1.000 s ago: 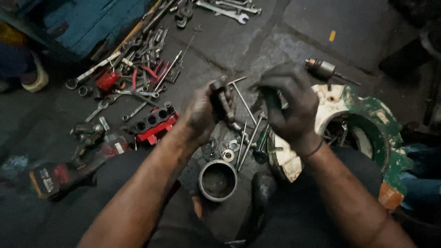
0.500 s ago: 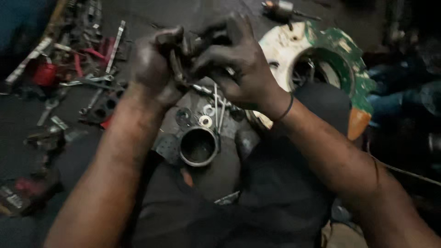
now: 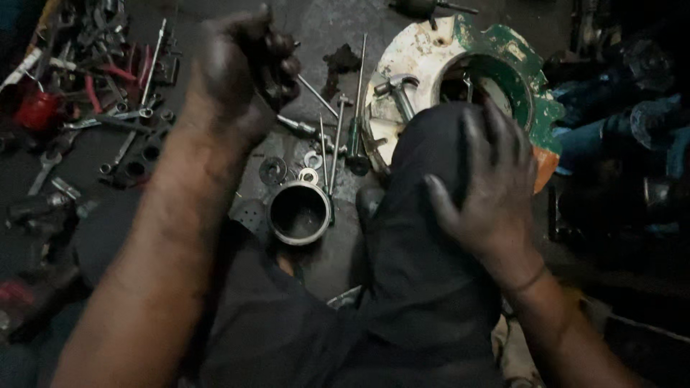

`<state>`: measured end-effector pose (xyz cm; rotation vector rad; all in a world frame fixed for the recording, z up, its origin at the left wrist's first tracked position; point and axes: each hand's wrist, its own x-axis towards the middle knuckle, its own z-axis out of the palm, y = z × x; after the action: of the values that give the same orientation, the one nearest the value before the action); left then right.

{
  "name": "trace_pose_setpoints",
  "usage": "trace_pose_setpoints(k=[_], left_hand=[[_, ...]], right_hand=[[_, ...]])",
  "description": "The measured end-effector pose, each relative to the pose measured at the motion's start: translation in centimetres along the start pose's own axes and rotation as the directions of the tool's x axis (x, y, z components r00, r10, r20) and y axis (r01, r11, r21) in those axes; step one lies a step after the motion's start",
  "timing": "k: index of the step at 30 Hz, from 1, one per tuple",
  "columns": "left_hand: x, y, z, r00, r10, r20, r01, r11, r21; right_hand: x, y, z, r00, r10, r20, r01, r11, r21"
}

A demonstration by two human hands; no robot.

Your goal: The person sits on the floor and assembles a cylindrical metal part with a black plastic component. They repeatedly insert, remove, and rotate the parts to fit them together, handling them by hand without using tools.

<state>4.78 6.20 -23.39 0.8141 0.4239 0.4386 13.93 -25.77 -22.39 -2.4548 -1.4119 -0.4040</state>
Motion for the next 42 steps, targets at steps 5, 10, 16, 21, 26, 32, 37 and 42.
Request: trace_pose_setpoints(k=[5, 10, 16, 21, 26, 32, 37, 42], left_hand=[[-0.5, 0.7, -1.0, 0.998, 0.062, -0.012, -0.062, 0.998, -0.01], [0.2, 0.7, -0.4, 0.997, -0.029, -0.075, 0.023, 0.997, -0.069], [-0.6, 0.4, 1.6, 0.997, -0.053, -0.054, 0.058, 0.994, 0.095], [-5.8, -3.4, 5.0, 0.98, -0.106, -0.166, 0.168, 0.893, 0.419], [-13.0, -7.4, 5.2, 0.922, -0.349, 0.167, 0.216, 0.823, 0.526], [-19.8, -14.5, 5.9, 0.844, -0.495, 0.205, -0.116, 0.205, 0.972], [-24.1, -18.5, 5.2, 0.833, -0.415, 0.365, -0.318, 0.18, 0.931], [-23.5, -16.7, 6.7, 0.868, -0.412, 0.277, -0.209, 0.204, 0.957]], right_hand=[[-7.4, 0.6, -0.4, 0.971, 0.172, 0.166, -0.197, 0.969, 0.148], [-14.2, 1.2, -1.0, 0.883, 0.325, 0.34, -0.385, 0.915, 0.125], [-21.3, 3.5, -2.1, 0.856, 0.322, 0.405, -0.412, 0.898, 0.157], [-23.7, 2.1, -2.4, 0.634, 0.338, 0.696, -0.517, 0.854, 0.055], [-23.1, -0.1, -3.4, 0.914, -0.126, 0.385, -0.039, 0.919, 0.392], [-23.3, -0.9, -2.3, 0.875, 0.067, 0.479, -0.213, 0.943, 0.257], [-24.3, 0.9, -2.2, 0.933, -0.106, 0.343, -0.018, 0.941, 0.339], [-24.4, 1.1, -2.2, 0.957, -0.06, 0.282, -0.029, 0.953, 0.303]])
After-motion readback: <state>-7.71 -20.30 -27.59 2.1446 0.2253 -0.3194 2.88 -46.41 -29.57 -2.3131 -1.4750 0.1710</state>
